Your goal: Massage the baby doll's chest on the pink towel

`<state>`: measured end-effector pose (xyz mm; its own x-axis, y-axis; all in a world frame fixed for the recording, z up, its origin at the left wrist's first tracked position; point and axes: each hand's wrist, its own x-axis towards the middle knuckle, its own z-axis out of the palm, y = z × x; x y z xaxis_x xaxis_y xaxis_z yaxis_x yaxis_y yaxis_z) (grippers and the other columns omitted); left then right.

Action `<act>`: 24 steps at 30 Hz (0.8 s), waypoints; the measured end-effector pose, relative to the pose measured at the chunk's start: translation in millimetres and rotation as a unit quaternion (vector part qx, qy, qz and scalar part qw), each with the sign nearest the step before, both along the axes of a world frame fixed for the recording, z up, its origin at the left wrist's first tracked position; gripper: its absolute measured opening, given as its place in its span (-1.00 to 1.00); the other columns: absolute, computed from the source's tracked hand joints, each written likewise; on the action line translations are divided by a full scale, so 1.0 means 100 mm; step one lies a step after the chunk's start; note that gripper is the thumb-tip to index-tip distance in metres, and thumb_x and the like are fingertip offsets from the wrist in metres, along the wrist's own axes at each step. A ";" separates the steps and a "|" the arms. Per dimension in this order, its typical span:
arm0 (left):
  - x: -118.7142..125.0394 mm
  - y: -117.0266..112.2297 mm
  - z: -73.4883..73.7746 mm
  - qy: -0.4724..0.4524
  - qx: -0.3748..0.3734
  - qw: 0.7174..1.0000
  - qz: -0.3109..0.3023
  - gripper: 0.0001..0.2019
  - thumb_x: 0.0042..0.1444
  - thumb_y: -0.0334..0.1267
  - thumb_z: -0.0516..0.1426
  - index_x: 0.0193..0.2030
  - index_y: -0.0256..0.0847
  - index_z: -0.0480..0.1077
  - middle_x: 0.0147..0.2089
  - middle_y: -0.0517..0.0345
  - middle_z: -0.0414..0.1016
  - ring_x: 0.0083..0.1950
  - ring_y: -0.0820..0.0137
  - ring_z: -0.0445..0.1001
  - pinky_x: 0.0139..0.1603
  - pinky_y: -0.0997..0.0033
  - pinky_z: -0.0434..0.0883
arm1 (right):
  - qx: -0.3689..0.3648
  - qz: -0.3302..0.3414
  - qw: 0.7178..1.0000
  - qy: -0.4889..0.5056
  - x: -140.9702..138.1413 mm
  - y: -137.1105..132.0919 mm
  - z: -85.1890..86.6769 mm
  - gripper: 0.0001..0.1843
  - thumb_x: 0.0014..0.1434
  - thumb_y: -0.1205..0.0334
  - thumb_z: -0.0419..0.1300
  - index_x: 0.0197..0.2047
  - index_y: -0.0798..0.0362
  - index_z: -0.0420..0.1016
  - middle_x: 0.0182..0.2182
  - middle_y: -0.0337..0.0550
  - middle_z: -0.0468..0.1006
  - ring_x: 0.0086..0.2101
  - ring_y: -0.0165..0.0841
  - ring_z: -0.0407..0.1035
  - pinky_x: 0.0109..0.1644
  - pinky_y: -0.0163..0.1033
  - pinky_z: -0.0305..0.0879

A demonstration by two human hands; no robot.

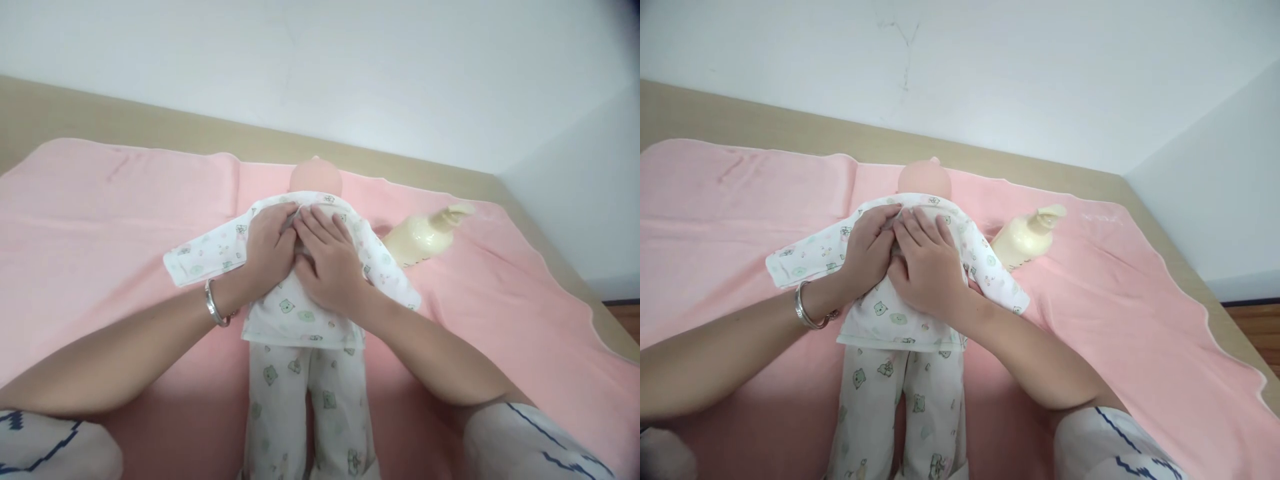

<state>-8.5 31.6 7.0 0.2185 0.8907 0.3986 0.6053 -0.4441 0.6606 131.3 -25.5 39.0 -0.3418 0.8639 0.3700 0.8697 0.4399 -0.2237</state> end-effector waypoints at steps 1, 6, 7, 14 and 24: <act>0.00 0.00 -0.01 -0.024 0.003 1.000 0.006 -0.61 0.23 -0.30 -0.10 0.06 -0.18 0.45 0.12 0.05 0.56 0.16 0.21 0.48 0.27 0.10 0.41 | -0.015 -0.002 1.000 0.002 -0.01 0.03 -0.04 -0.40 0.32 0.24 -0.08 0.37 0.20 0.31 0.42 -0.04 0.24 0.44 -0.20 0.02 0.56 0.10 -0.14; 0.01 0.01 -0.01 -0.067 0.013 0.998 0.001 -0.68 0.20 -0.27 -0.06 -0.06 -0.13 0.48 0.02 0.10 0.60 0.07 0.22 0.50 0.21 0.12 0.44 | -0.022 0.001 1.000 0.021 0.00 0.07 -0.07 -0.40 0.31 0.22 -0.06 0.35 0.20 0.33 0.41 -0.06 0.25 0.44 -0.20 0.03 0.56 0.10 -0.16; 0.01 0.01 -0.02 -0.067 0.013 0.998 0.003 -0.68 0.20 -0.27 -0.06 -0.06 -0.13 0.48 0.02 0.10 0.60 0.08 0.22 0.50 0.22 0.12 0.44 | -0.023 0.002 1.000 0.021 0.00 0.07 -0.06 -0.40 0.31 0.22 -0.06 0.35 0.20 0.33 0.41 -0.06 0.25 0.44 -0.20 0.03 0.56 0.10 -0.16; 0.00 0.01 -0.03 -0.075 -0.005 0.997 0.012 -0.65 0.19 -0.27 -0.04 0.01 -0.11 0.48 0.08 0.10 0.59 0.14 0.19 0.49 0.28 0.06 0.40 | -0.048 -0.004 0.998 -0.034 -0.03 -0.01 0.01 -0.38 0.37 0.17 -0.10 0.42 0.21 0.23 0.45 -0.03 0.14 0.47 -0.14 -0.06 0.56 0.17 -0.16; -0.01 -0.03 0.06 -0.005 0.011 1.000 0.006 -0.57 0.27 -0.17 -0.04 0.20 -0.18 0.38 0.30 -0.05 0.42 0.35 0.09 0.34 0.44 -0.12 0.25 | -0.037 0.029 0.999 -0.005 0.36 -0.34 0.78 -0.54 0.40 0.14 -0.01 0.23 0.09 0.48 0.28 0.03 0.44 0.27 -0.10 0.36 0.31 0.11 0.42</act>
<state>-9.5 28.2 13.2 0.2026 0.8845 0.4203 0.6039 -0.4507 0.6574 167.5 -59.9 116.7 -0.3950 0.8673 0.3028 0.8456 0.4721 -0.2491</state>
